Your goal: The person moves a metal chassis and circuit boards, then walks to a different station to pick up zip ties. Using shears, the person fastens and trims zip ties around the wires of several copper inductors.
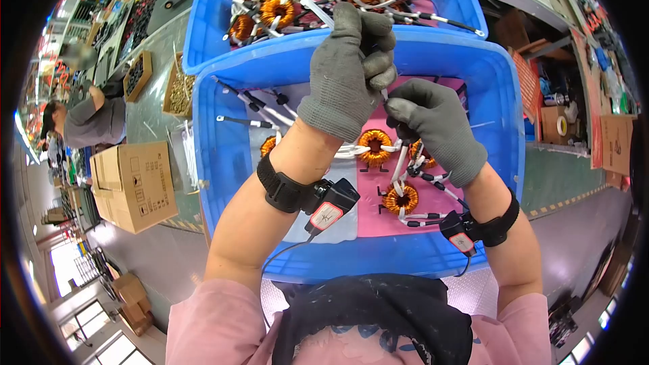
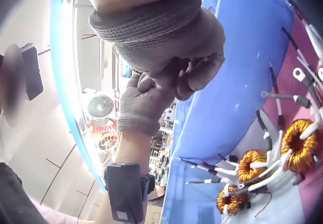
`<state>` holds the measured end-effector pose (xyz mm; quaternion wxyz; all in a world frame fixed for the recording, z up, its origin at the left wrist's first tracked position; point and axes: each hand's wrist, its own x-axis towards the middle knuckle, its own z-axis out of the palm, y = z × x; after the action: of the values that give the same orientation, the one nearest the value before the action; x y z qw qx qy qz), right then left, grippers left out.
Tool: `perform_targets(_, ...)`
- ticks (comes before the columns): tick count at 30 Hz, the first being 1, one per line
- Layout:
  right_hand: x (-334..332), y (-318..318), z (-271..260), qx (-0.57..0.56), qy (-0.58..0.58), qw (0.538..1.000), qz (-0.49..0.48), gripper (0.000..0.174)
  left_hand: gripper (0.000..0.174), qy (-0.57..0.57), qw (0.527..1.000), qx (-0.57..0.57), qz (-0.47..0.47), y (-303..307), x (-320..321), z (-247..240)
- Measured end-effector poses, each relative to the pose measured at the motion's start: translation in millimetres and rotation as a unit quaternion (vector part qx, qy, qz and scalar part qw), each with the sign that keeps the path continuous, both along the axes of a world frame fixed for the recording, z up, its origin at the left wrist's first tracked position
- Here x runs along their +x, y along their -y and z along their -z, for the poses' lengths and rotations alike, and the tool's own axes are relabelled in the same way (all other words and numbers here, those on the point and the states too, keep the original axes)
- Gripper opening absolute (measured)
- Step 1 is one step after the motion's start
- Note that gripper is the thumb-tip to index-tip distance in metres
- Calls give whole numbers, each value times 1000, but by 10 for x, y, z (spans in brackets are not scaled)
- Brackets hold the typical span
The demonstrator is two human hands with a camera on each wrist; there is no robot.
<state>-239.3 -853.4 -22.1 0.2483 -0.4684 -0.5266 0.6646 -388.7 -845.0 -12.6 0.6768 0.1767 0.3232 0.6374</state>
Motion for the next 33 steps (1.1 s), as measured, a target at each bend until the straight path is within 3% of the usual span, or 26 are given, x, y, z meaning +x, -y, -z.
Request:
perform_targets(7, -334, 37, 110, -83, -24, 991, -103, 14, 35, 16, 997, -39, -60, 279, -449, 77)
perform_targets(9, -325, 28, 183, -24, 22, 976, -214, 16, 35, 25, 993, -30, -113, 344, -730, 195)
perform_targets(10, -279, 19, 212, -70, 55, 964, -250, 18, 36, 40, 984, -43, -170, 373, -946, 217)
perform_targets(13, -350, 73, 494, 20, 63, 973, -221, 20, 38, 79, 967, -68, -231, 524, -1411, 340)
perform_targets(15, -652, 165, 581, 103, 24, 976, -188, 26, 38, 104, 970, -54, -214, 570, -1330, 420)
perform_targets(17, -940, 238, 577, 38, -32, 986, -160, 25, 39, 132, 971, -43, -196, 593, -1224, 461)
perform_targets(20, -1144, 235, 493, 0, 30, 984, -177, 24, 40, 150, 972, -40, -176, 604, -1132, 482)
perform_targets(24, -1085, 198, 491, -100, -9, 977, -188, 25, 40, 111, 972, -68, -196, 657, -1229, 453)
perform_targets(25, -1014, 168, 505, 36, 139, 942, -304, 24, 39, 59, 964, -85, -246, 694, -1358, 464)
perform_targets(26, -958, 148, 520, 172, 279, 854, -403, 24, 37, 6, 950, -101, -295, 741, -1503, 480)
perform_targets(27, -913, 207, 630, 173, 277, 853, -407, 24, 37, 11, 944, -100, -315, 821, -1667, 536)
perform_targets(29, -841, 428, 1004, 393, 374, 714, -443, 25, 40, -66, 939, -133, -310, 955, -1817, 609)
perform_targets(30, -918, 519, 1061, 355, 444, 673, -473, 25, 40, -67, 938, -134, -313, 992, -1785, 606)
perform_targets(31, -918, 608, 1180, 355, 441, 673, -476, 25, 39, -123, 930, -209, -275, 1040, -1720, 601)
perform_targets(32, -909, 714, 1319, 405, 456, 639, -468, 25, 39, -177, 913, -282, -235, 1094, -1672, 589)
perform_targets(33, -886, 805, 1419, 455, 470, 602, -458, 24, 39, -178, 913, -282, -237, 1152, -1652, 595)
